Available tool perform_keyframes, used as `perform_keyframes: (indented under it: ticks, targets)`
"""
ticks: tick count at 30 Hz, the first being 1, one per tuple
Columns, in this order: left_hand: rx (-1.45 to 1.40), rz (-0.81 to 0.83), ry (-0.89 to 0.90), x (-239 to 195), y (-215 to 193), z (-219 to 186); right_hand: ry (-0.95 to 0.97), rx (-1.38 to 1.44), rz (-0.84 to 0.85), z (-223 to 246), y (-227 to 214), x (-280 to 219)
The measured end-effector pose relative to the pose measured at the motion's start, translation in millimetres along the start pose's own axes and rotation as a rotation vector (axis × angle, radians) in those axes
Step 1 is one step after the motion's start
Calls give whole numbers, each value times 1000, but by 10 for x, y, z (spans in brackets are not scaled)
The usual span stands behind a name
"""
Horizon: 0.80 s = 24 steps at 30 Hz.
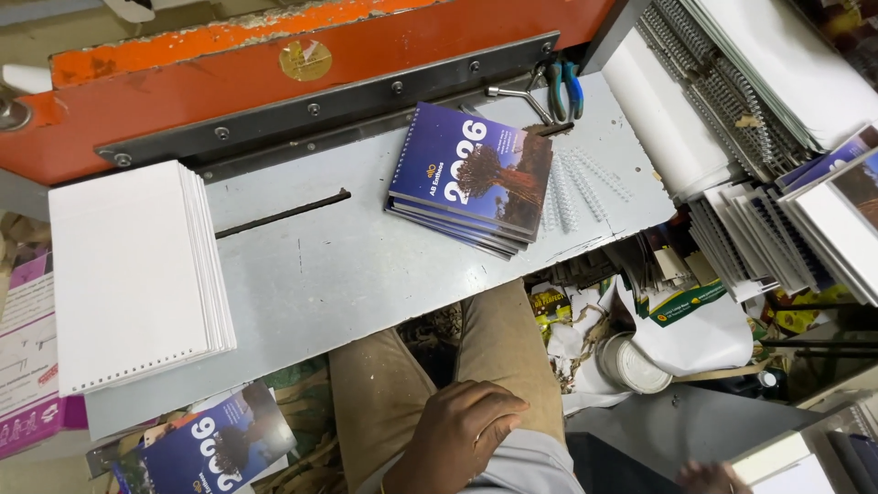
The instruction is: Inspecting and aligning calendar pages and covers at a print shop workstation to prepare for binding.
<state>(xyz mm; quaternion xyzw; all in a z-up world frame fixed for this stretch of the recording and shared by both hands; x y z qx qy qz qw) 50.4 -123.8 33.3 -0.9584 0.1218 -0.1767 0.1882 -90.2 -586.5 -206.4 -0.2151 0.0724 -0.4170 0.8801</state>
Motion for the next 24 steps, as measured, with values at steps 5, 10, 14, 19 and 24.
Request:
perform_keyframes:
  ticks: [5, 10, 14, 19, 24]
  targets:
    - [33, 0, -3, -103, -15, -23, -533, -57, 271, 2976, 1871, -159]
    - [112, -68, -57, -312, -42, 150, -1228, -138, 565, 4519, 2874, -400]
    - [155, -167, -124, -430, -106, 230, -1386, -264, 731, 4634, 3243, -362]
    - [165, -164, -153, -451, -80, 371, -1384, -308, 708, 4579, 3293, -326]
    - [168, -81, -168, -345, -125, 343, -1382, -314, 716, 4587, 3306, -273]
Point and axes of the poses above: each hand's wrist, its own x-axis towards the middle knuckle, its own y-axis out of the palm, z = x × y, the point moved 6 cm from there along x, towards the middle knuckle, and after that the axes turned 1 degree about -z, right-handed, at the moved point
